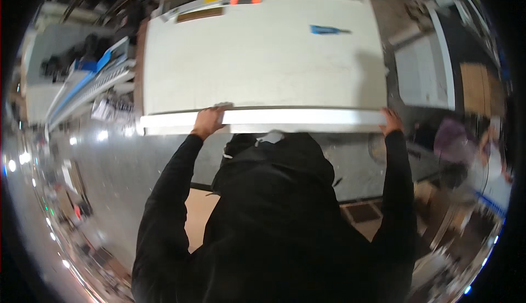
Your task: Preparing and measuring long white edge banding strips on a work table in a furniture manufacturing facility.
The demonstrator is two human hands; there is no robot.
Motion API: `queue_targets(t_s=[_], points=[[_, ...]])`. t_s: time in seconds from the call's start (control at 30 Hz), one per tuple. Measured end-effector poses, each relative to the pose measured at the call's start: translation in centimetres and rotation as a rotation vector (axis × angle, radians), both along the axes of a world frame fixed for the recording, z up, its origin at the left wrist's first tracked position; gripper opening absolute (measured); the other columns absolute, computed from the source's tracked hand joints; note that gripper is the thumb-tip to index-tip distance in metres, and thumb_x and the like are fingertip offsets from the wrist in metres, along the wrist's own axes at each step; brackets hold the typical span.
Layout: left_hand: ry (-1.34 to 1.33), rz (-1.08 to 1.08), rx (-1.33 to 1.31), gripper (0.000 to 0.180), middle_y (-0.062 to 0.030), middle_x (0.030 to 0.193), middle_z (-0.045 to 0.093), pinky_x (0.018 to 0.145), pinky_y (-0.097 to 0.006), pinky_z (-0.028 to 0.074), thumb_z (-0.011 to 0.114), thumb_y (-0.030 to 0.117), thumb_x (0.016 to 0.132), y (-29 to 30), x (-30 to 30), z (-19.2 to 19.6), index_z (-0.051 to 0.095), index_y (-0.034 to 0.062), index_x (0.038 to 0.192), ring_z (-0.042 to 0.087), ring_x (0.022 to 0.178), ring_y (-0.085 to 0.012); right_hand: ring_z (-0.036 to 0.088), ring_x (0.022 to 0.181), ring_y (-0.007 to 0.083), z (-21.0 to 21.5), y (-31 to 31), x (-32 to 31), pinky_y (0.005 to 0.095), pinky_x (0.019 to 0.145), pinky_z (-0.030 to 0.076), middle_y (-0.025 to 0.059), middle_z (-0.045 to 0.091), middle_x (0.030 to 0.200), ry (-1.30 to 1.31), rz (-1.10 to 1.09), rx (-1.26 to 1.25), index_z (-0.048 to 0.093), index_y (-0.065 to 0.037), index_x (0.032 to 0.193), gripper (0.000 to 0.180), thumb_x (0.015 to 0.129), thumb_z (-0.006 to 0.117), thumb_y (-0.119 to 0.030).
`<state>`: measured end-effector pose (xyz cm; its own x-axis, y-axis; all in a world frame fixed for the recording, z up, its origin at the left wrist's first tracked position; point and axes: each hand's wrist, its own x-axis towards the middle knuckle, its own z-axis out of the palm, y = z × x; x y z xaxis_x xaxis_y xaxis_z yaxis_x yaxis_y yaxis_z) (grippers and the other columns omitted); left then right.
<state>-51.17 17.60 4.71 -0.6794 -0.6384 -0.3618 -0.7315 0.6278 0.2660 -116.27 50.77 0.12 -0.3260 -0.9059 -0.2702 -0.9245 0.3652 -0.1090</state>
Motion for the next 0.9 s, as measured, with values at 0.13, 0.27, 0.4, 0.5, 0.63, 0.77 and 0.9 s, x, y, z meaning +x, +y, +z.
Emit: queue_targets(t_s=[0.13, 0.27, 0.4, 0.5, 0.63, 0.77, 0.9], points=[[0.047, 0.012, 0.032, 0.068, -0.0143, 0.130, 0.066, 0.094, -0.046, 0.055, 0.077, 0.025, 0.079, 0.6, 2.0, -1.1, 0.054, 0.0177, 0.142, 0.065, 0.115, -0.0346, 0.046, 0.138, 0.0362, -2.5, 0.4, -0.2, 0.0438, 0.114, 0.040, 0.0142, 0.049, 0.150, -0.112, -0.076, -0.014, 0.052, -0.012, 0.139, 0.078, 0.069, 0.085, -0.014], [0.432, -0.087, -0.150, 0.091, -0.0199, 0.129, 0.064, 0.120, -0.052, 0.032, 0.080, 0.057, 0.075, 0.6, 2.2, 0.1, 0.050, 0.0033, 0.142, 0.055, 0.128, -0.0402, 0.037, 0.144, 0.0310, -5.1, 6.7, -5.9, 0.0456, 0.116, 0.037, 0.0227, 0.033, 0.159, -0.691, -0.146, -0.418, 0.016, -0.013, 0.163, 0.125, 0.064, 0.092, -0.013], [0.483, 0.277, -0.292, 0.077, -0.0215, 0.125, 0.065, 0.114, -0.050, 0.038, 0.075, 0.055, 0.083, -3.7, 10.9, -2.3, 0.057, 0.0008, 0.135, 0.058, 0.120, -0.0414, 0.043, 0.142, 0.0244, -5.7, 7.8, -11.7, 0.0460, 0.110, 0.038, 0.0110, 0.050, 0.149, -0.647, -0.519, -0.244, 0.022, -0.007, 0.161, 0.097, 0.090, 0.076, -0.045], [0.221, 0.741, -0.544, 0.067, -0.0221, 0.122, 0.066, 0.103, -0.051, 0.045, 0.071, 0.052, 0.087, -9.7, 22.0, -0.6, 0.061, -0.0015, 0.126, 0.062, 0.113, -0.0421, 0.063, 0.113, 0.0207, -9.2, 4.0, -4.8, 0.0395, 0.090, 0.046, 0.0038, 0.063, 0.126, -0.849, -1.048, -0.072, 0.039, -0.007, 0.151, 0.088, 0.087, 0.078, -0.052], [-0.003, 1.065, -0.181, 0.061, -0.0268, 0.106, 0.071, 0.090, -0.049, 0.051, 0.060, 0.055, 0.094, -13.6, 36.0, -2.3, 0.069, -0.0038, 0.111, 0.067, 0.100, -0.0448, 0.065, 0.105, 0.0224, -8.5, 3.1, -3.9, 0.0385, 0.084, 0.048, 0.0058, 0.064, 0.124, -0.914, -1.130, -0.241, 0.044, -0.009, 0.146, 0.080, 0.086, 0.080, -0.050], [0.082, 1.008, 0.000, 0.044, -0.0198, 0.101, 0.075, 0.085, -0.045, 0.052, 0.058, 0.041, 0.099, -13.5, 37.7, -5.3, 0.075, 0.0011, 0.101, 0.071, 0.096, -0.0351, 0.066, 0.100, 0.0203, -6.4, 3.0, -3.6, 0.0338, 0.075, 0.047, 0.0059, 0.064, 0.120, -0.730, -1.208, -0.245, 0.034, -0.011, 0.153, 0.088, 0.088, 0.077, -0.051], [0.079, 1.027, -0.010, 0.048, -0.0247, 0.099, 0.073, 0.085, -0.046, 0.052, 0.059, 0.045, 0.097, -12.9, 38.8, -4.1, 0.074, 0.0001, 0.105, 0.069, 0.097, -0.0400, 0.065, 0.112, 0.0231, -6.9, 1.3, -0.3, 0.0355, 0.076, 0.045, 0.0066, 0.057, 0.139, -0.751, -1.241, -0.211, 0.030, -0.014, 0.157, 0.093, 0.086, 0.077, -0.052]])
